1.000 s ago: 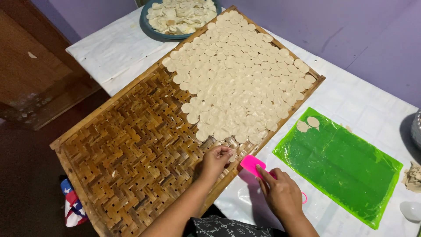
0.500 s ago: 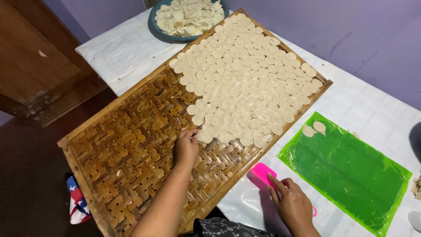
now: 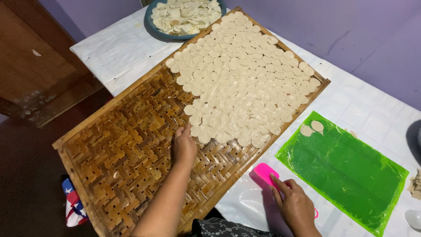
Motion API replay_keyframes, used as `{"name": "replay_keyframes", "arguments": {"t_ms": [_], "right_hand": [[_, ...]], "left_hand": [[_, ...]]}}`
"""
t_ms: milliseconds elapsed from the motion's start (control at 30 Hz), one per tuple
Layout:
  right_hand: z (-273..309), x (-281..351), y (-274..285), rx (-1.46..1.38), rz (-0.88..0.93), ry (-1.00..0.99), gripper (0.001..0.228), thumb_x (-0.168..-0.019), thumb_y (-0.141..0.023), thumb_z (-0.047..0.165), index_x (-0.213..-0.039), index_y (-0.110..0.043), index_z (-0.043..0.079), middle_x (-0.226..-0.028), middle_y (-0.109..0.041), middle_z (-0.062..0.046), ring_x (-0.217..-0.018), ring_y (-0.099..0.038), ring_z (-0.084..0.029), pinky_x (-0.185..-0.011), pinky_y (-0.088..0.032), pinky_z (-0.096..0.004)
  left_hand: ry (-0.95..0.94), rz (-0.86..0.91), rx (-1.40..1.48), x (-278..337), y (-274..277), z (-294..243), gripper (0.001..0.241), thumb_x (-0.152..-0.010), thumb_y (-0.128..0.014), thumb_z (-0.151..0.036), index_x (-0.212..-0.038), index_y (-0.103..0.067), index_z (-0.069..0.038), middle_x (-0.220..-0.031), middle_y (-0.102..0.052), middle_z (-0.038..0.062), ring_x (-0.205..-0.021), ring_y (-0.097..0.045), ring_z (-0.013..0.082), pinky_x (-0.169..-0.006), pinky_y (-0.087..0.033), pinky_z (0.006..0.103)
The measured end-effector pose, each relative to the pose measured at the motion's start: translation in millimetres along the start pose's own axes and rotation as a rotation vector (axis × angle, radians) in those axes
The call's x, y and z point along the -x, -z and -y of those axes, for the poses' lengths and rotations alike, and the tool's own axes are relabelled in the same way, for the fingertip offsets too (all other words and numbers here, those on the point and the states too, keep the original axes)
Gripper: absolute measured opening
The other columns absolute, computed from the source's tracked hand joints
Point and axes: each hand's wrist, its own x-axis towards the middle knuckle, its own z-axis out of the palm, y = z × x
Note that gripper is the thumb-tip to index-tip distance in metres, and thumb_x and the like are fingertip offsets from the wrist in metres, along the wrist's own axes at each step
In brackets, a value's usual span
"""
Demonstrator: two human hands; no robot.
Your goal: The recorder is preparing small circular dough pieces by rolling out dough and transferring the cut circles to a large woven drying tray.
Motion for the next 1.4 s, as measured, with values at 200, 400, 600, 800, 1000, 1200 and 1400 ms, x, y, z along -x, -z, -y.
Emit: {"name": "replay_keyframes", "arguments": {"t_ms": [200,400,600,800,1000,1200,1400], "right_hand": [[-43.0,-32.4,13.6,0.055,-0.061,-0.183,0.035,-0.091,-0.068,0.04,-0.126,-0.073,0.039,-0.1,-0.071,-0.002,-0.09,-0.072,-0.026,-0.075,-0.059,-0.043],[-124.0,-91.3,11.8,0.245,-0.061,-0.426,0.035,-0.096,-0.063,0.049,-0.128,-0.072,0.039,-0.109,-0.07,-0.009,-0.098,-0.072,-0.032,-0.079,-0.059,-0.046],[-156.5,-141.1,11.7,0.352,-0.029,-0.406,0.031,-0.095,-0.062,0.05,-0.12,-0.076,0.037,-0.112,-0.07,-0.011,-0.101,-0.072,-0.032,-0.083,-0.058,-0.046],[-177.9,-172.3,3.5,0.388,-0.055,-0.344,0.028,-0.097,-0.063,0.05,-0.113,-0.079,0.035,-0.111,-0.071,-0.01,-0.102,-0.072,-0.032,-0.084,-0.058,-0.045],[-171.0,-178.0,7.7,0.361,-0.063,-0.331,0.029,-0.095,-0.063,0.051,-0.115,-0.078,0.036,-0.109,-0.071,-0.01,-0.099,-0.072,-0.032,-0.081,-0.058,-0.046],[-171.4,-162.9,-7.0,0.161,-0.254,-0.321,0.032,-0.095,-0.067,0.046,-0.123,-0.076,0.036,-0.107,-0.071,-0.007,-0.096,-0.071,-0.031,-0.076,-0.057,-0.045],[-124.1,-133.3,15.3,-0.026,-0.374,-0.167,0.031,-0.095,-0.07,0.039,-0.125,-0.076,0.035,-0.103,-0.071,-0.004,-0.092,-0.071,-0.027,-0.075,-0.057,-0.041]], "left_hand": [[-0.17,-0.119,0.184,21.7,-9.2,-13.2,0.061,-0.092,-0.056,0.004,-0.151,-0.049,-0.012,-0.138,-0.051,0.023,-0.118,-0.059,0.0392,-0.098,-0.049,0.0448],[-0.34,-0.007,0.259,68.6,-12.0,-46.8,0.049,-0.095,-0.057,-0.002,-0.143,-0.054,-0.01,-0.134,-0.055,0.019,-0.11,-0.063,0.0354,-0.094,-0.052,0.0432],[-0.422,0.149,0.211,97.2,-9.7,-77.0,0.042,-0.095,-0.057,-0.008,-0.137,-0.059,-0.011,-0.132,-0.056,0.015,-0.115,-0.062,0.034,-0.094,-0.052,0.0429],[-0.404,0.237,0.232,99.9,-18.5,-78.5,0.038,-0.097,-0.056,-0.011,-0.134,-0.06,-0.01,-0.134,-0.056,0.013,-0.117,-0.062,0.0316,-0.093,-0.053,0.0413],[-0.377,0.251,0.245,97.0,-27.1,-76.1,0.036,-0.096,-0.056,-0.01,-0.131,-0.062,-0.008,-0.135,-0.055,0.013,-0.116,-0.063,0.0295,-0.091,-0.055,0.0396],[-0.235,0.322,0.371,93.8,-32.5,-83.5,0.035,-0.097,-0.055,-0.009,-0.131,-0.064,-0.01,-0.134,-0.058,0.01,-0.11,-0.067,0.0217,-0.084,-0.059,0.0319],[0.049,0.52,0.775,84.5,-67.9,-73.4,0.036,-0.101,-0.054,-0.016,-0.135,-0.062,-0.008,-0.128,-0.07,0.012,-0.113,-0.069,0.0202,-0.092,-0.057,0.0307]]}}
